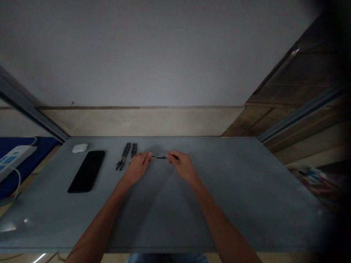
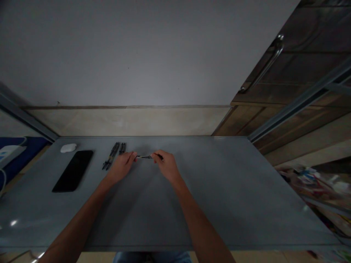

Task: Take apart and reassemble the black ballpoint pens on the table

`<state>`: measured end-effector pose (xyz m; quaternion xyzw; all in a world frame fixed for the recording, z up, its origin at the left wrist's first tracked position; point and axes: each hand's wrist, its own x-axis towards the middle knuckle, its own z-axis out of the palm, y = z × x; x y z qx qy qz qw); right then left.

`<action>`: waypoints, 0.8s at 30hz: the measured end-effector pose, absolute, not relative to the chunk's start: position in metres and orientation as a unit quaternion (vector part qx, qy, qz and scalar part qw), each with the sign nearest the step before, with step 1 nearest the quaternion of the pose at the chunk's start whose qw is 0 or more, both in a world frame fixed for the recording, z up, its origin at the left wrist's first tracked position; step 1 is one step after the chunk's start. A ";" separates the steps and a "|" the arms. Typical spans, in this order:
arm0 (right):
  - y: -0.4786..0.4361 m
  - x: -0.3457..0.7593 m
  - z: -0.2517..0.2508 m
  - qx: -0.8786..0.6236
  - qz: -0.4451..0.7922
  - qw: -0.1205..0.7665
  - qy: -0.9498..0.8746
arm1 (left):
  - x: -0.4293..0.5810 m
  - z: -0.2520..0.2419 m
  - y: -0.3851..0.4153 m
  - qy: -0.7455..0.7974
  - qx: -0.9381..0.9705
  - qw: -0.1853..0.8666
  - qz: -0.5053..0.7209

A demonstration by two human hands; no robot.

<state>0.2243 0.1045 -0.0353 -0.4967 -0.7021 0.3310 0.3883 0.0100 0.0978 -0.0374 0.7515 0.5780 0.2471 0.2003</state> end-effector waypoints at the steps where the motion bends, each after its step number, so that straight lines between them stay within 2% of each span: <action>1: 0.104 0.224 -0.036 -0.493 0.332 0.399 -0.698 | 0.011 -0.037 0.097 0.583 0.747 0.206 0.243; 10: 0.103 0.223 -0.034 -0.413 0.348 0.444 -0.715 | 0.009 -0.031 0.097 0.607 0.710 0.262 0.243; 15: 0.103 0.223 -0.035 -0.484 0.379 0.410 -0.673 | 0.009 -0.030 0.096 0.592 0.723 0.262 0.242; 18: 0.105 0.225 -0.035 -0.504 0.370 0.388 -0.677 | 0.010 -0.032 0.096 0.570 0.750 0.241 0.234; 24: 0.105 0.225 -0.039 -0.496 0.404 0.406 -0.653 | 0.019 -0.032 0.088 0.527 0.815 0.173 0.169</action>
